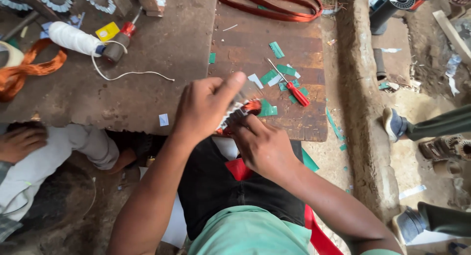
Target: The worker is inserting and organizing copper wire coils into a motor stator frame on a workbench.
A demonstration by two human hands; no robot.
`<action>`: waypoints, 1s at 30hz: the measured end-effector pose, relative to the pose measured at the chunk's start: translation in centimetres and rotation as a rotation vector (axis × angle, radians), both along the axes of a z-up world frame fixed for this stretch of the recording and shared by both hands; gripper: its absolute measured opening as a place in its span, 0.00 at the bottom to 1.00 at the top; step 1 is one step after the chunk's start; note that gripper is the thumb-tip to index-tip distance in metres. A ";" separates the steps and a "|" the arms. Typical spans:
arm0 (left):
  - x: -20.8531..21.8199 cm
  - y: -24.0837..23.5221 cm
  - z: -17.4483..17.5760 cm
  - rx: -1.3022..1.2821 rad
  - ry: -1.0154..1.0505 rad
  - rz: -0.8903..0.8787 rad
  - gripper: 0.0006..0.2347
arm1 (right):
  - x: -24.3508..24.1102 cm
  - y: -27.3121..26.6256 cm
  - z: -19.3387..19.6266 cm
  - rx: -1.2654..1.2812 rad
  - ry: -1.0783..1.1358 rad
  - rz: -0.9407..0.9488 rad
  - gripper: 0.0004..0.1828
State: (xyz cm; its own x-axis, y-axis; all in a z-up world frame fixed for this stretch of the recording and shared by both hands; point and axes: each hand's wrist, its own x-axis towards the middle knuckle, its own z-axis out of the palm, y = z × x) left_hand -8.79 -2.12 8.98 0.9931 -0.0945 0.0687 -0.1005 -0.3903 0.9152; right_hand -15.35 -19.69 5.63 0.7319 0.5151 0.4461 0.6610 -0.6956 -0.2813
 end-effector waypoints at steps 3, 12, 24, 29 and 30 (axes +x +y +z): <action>0.2 0.9 -0.6 0.069 -0.055 -0.063 0.27 | 0.5 -0.5 -2.0 -0.011 -0.090 0.087 0.16; -0.6 1.4 0.7 0.150 -0.082 -0.067 0.29 | -1.0 -1.0 -2.6 0.353 -0.067 0.004 0.17; 1.3 2.9 -1.0 0.022 0.120 0.072 0.33 | 5.6 5.9 -1.0 0.842 -0.375 -0.144 0.44; 1.0 2.9 0.0 0.052 0.078 -0.038 0.31 | 5.5 3.5 0.4 0.685 -0.167 -0.308 0.36; 0.6 2.8 0.3 0.055 0.034 -0.089 0.29 | 5.1 2.4 0.3 0.726 -0.088 -0.310 0.33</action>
State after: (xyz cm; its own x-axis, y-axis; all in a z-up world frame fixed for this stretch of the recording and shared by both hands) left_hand -8.14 0.71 9.30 0.9823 -0.1850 0.0276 -0.1064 -0.4312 0.8960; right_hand -10.20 -17.24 5.93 0.7405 -0.1482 0.6555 0.5082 -0.5147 -0.6905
